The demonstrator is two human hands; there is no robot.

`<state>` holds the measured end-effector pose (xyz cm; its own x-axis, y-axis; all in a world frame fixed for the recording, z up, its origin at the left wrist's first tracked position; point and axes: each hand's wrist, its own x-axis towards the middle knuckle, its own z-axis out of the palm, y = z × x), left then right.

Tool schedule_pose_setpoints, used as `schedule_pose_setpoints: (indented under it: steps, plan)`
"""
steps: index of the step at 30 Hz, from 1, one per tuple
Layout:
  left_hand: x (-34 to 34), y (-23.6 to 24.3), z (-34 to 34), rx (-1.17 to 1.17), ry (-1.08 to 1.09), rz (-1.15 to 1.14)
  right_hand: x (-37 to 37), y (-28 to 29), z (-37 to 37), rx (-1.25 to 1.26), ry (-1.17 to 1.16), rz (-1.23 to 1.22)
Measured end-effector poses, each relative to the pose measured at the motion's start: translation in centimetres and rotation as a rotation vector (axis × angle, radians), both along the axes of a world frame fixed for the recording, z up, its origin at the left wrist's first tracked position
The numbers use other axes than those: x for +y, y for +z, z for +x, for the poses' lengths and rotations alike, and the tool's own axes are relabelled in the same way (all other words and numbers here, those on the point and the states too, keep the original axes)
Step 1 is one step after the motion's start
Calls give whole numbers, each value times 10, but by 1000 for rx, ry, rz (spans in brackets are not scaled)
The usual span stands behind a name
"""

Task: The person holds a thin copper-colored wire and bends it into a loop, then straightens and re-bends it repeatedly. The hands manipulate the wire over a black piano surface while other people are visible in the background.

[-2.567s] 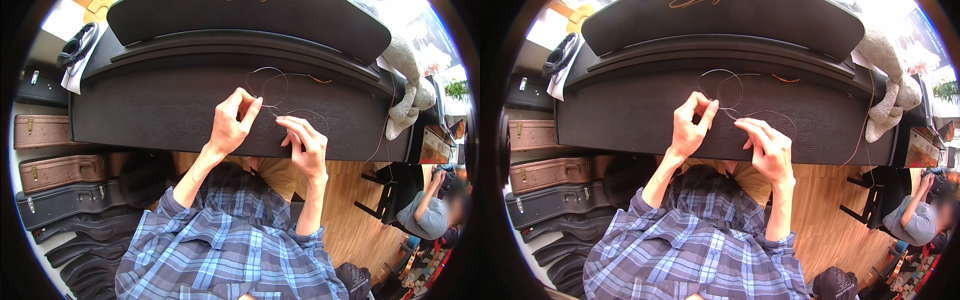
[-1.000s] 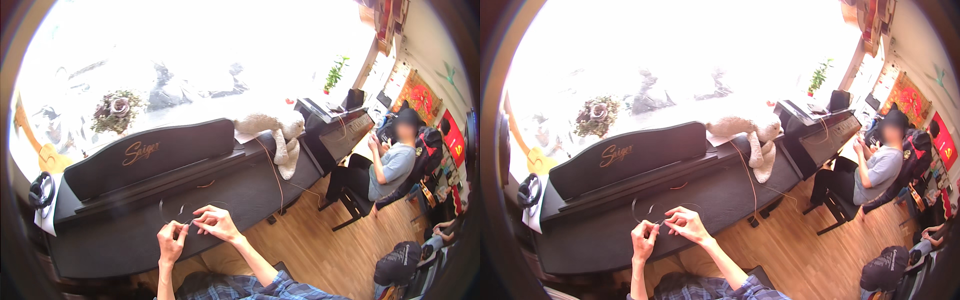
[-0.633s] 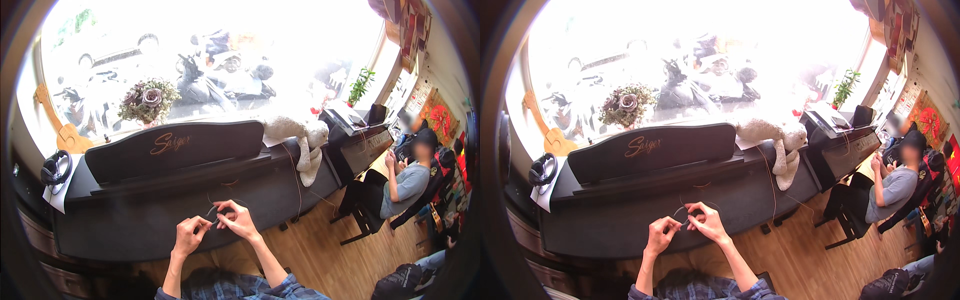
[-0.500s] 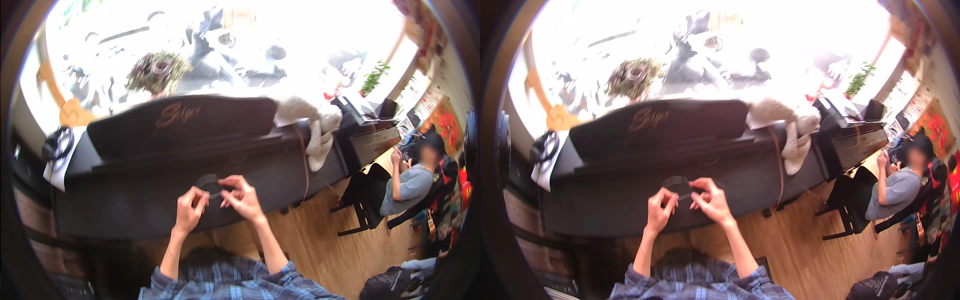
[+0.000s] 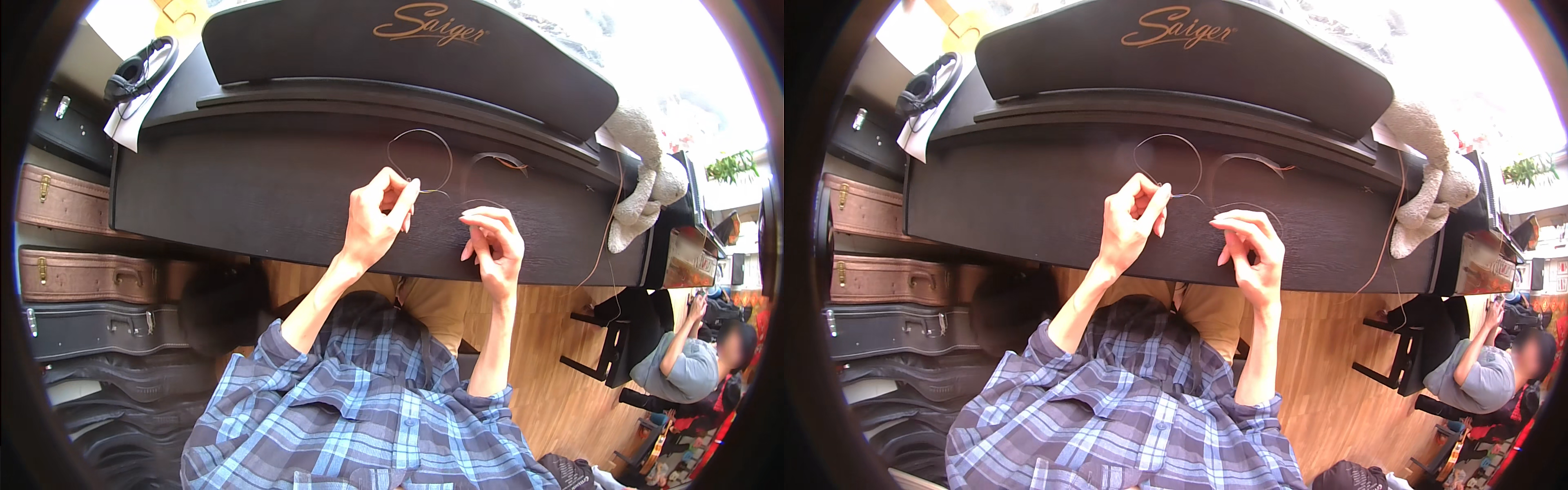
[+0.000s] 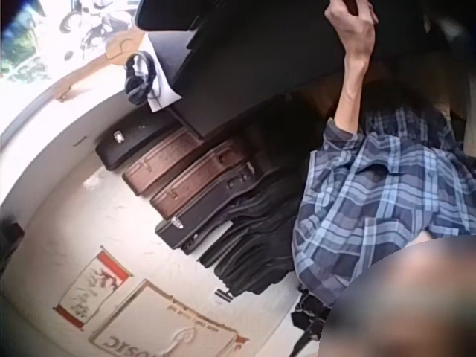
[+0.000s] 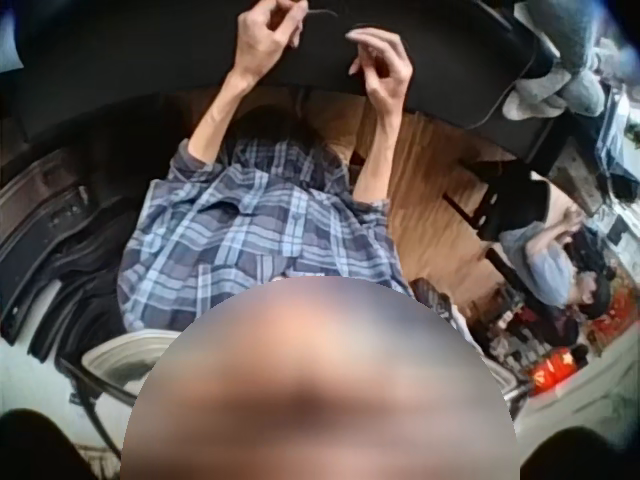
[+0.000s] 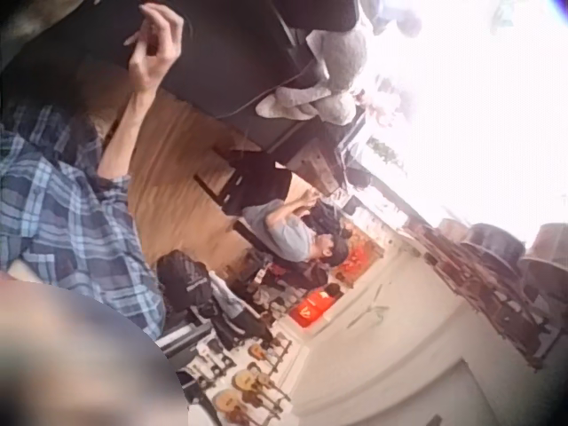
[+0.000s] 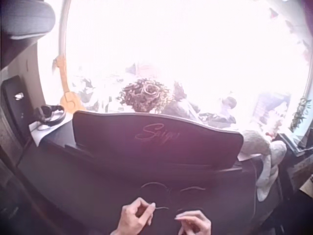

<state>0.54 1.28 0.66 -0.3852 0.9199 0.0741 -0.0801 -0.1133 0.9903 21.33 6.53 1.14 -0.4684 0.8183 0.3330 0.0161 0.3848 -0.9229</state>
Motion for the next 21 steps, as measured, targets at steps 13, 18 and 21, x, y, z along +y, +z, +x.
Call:
schedule_pose_setpoints:
  steps: [13,18,21]
  plan:
    - [-3,-2,3,518,-68,91,-2,9,-14,-282,-50,-35]
    - [-1,-6,4,637,-59,203,3,4,-13,-200,-70,-84]
    - [-1,-8,3,655,-79,221,2,0,-12,-105,-114,-162]
